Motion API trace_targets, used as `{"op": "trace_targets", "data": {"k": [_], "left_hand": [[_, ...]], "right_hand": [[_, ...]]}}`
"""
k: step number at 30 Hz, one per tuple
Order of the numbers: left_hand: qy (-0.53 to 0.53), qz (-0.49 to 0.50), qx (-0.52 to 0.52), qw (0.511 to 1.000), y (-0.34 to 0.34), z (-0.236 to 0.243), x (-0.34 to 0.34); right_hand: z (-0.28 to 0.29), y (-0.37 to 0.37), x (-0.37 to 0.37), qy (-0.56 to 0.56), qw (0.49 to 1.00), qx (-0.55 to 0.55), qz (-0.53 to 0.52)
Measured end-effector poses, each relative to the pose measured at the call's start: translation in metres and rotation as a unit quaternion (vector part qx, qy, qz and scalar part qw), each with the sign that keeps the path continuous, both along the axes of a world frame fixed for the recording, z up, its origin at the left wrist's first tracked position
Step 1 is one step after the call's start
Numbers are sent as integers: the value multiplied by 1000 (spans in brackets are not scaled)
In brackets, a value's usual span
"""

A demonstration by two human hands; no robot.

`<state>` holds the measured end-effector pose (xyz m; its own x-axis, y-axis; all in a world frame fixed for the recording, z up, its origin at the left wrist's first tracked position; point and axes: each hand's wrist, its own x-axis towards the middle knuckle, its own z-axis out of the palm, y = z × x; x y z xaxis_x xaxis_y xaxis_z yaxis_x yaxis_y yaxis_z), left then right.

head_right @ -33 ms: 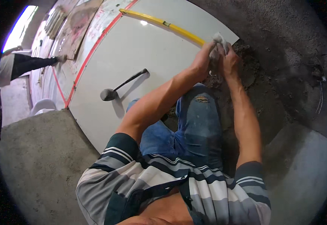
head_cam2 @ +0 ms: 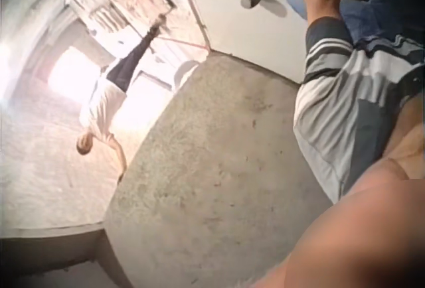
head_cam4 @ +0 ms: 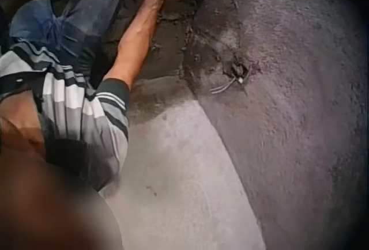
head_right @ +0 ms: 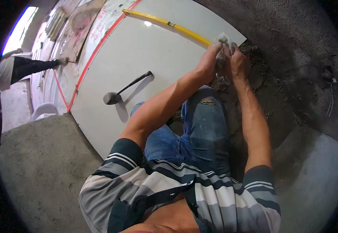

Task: Adjusting and leveling a large floor tile using a rubber mallet, level, and trowel.

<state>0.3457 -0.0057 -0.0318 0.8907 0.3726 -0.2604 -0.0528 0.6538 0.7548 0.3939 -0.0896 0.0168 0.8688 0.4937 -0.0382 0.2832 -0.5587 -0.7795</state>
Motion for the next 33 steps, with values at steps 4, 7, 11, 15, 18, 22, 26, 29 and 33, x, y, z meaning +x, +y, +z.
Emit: {"op": "trace_targets", "data": {"k": [4,7,11,15,18,22,26,29,33], "left_hand": [[14,-174,236,956,1,33,-19],[144,-163,112,970,24,42,-28],[25,-99,-86,991,49,-14,-16],[73,-93,-185,976,98,-56,-51],[145,-90,-33,985,143,-84,-85],[305,-101,502,803,152,-114,-101],[344,-164,695,610,110,-146,-97],[276,-185,702,630,72,-153,-67],[212,-249,743,584,23,-160,-42]], "right_hand": [[-34,-24,48,-103,994,-34,-17],[-25,0,42,-12,1000,-7,-19],[-61,36,6,17,996,84,15],[-68,-23,-9,54,976,113,179],[-117,-98,-5,17,995,-26,96],[-170,-224,-11,-8,960,-263,-97],[-171,-285,-31,109,880,-431,-168],[-191,-315,-52,123,849,-456,-237],[-211,-306,-62,183,840,-448,-245]]}}
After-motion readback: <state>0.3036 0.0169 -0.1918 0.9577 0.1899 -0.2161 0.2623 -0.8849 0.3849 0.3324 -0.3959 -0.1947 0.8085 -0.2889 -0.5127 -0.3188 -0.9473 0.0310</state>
